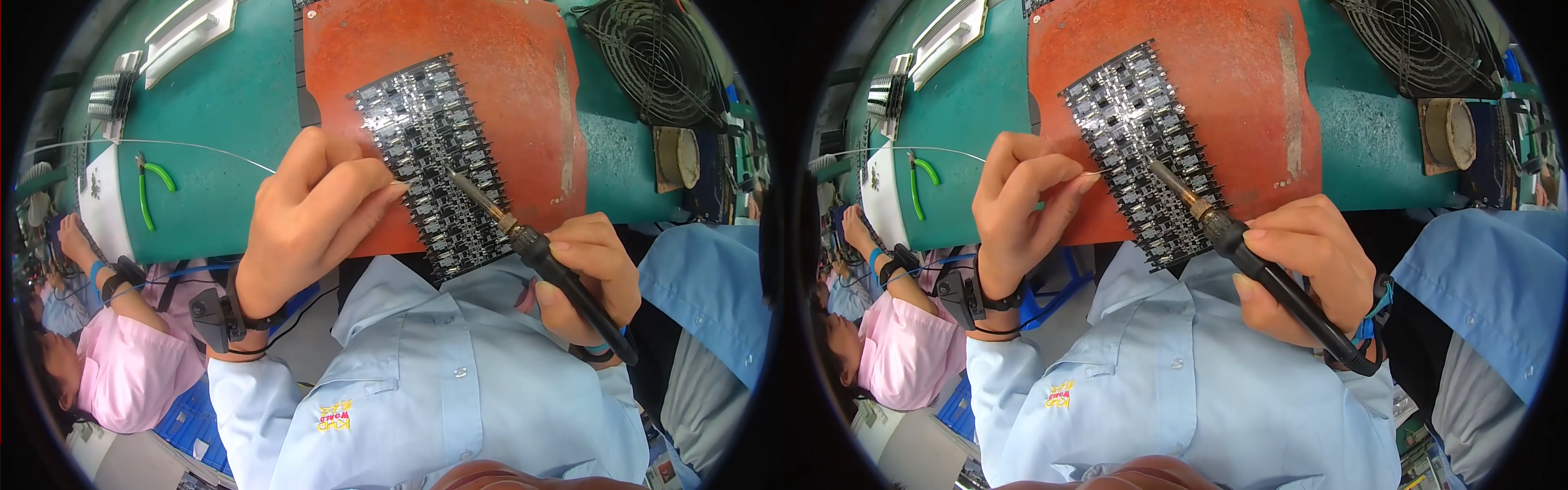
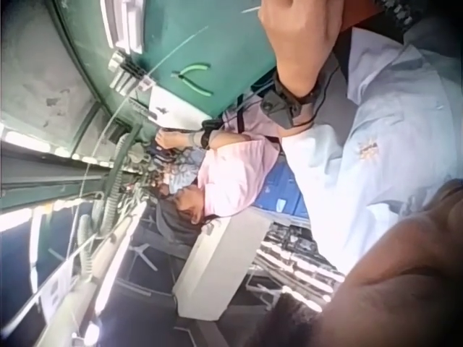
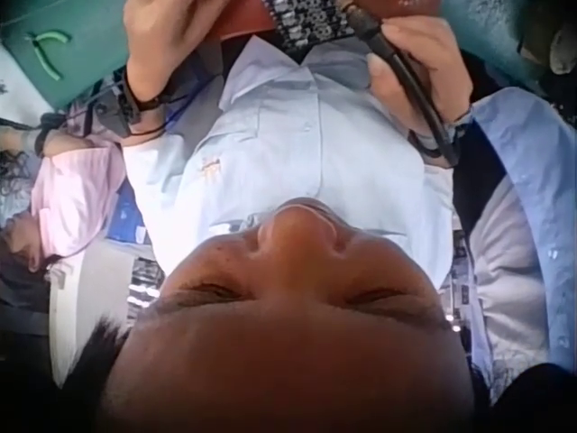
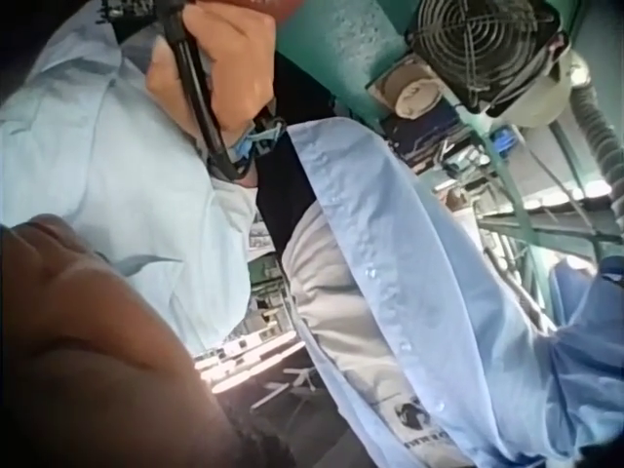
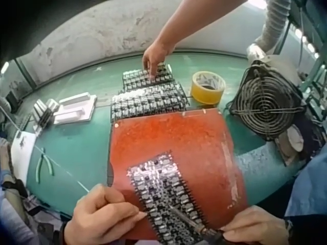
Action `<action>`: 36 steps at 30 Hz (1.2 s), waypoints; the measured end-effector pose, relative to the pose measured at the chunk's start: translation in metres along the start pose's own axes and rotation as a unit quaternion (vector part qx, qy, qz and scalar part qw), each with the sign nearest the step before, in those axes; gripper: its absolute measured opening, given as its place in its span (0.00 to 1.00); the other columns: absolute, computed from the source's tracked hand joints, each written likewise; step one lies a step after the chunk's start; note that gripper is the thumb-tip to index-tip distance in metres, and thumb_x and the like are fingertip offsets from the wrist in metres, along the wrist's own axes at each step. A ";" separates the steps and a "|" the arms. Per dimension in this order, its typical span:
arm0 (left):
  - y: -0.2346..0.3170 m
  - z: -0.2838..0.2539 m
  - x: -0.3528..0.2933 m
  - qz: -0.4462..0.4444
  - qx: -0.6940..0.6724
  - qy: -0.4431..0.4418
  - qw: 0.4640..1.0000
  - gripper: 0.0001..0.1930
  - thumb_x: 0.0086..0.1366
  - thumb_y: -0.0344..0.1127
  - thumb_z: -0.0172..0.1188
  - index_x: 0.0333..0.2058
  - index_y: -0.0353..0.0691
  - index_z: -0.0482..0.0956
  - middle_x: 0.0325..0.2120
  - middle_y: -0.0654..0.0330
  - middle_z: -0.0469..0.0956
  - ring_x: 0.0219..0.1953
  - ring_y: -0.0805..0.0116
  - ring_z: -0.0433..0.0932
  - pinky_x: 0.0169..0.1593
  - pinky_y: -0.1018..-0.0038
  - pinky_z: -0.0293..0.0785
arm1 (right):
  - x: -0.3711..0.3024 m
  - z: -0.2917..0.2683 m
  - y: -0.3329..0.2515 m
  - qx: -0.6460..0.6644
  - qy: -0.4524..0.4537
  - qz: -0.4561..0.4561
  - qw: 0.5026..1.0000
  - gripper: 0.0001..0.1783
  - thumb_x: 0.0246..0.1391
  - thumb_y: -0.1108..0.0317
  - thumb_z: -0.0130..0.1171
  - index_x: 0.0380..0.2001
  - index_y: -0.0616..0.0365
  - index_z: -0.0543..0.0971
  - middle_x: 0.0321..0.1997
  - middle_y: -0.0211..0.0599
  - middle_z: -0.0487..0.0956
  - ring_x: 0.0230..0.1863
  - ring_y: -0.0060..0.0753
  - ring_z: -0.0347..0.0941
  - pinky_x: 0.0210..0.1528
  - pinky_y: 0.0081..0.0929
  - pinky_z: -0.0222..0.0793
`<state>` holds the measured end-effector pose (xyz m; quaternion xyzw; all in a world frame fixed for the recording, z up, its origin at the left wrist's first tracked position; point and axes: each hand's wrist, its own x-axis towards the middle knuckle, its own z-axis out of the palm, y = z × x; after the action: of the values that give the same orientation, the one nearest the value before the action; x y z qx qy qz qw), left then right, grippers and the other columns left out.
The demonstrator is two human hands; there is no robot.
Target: The technician is soldering small electronic components onto a printed circuit board at an electronics assembly station.
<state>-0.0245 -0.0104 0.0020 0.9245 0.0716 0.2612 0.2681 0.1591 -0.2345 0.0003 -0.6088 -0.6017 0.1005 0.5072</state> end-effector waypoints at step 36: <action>-0.006 0.013 0.005 0.047 0.030 -0.031 0.998 0.09 0.50 0.22 0.66 0.31 0.37 0.79 0.33 0.57 0.80 0.34 0.59 0.76 0.36 0.67 0.71 | 0.009 0.006 -0.006 -0.052 -0.022 -0.029 0.998 0.22 0.37 0.78 0.64 0.41 0.66 0.75 0.31 0.48 0.79 0.27 0.39 0.73 0.29 0.30 0.69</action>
<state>-0.0131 -0.0098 -0.0084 0.9421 0.0273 0.2427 0.2297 0.1533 -0.2250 0.0063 -0.6141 -0.6346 0.0680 0.4644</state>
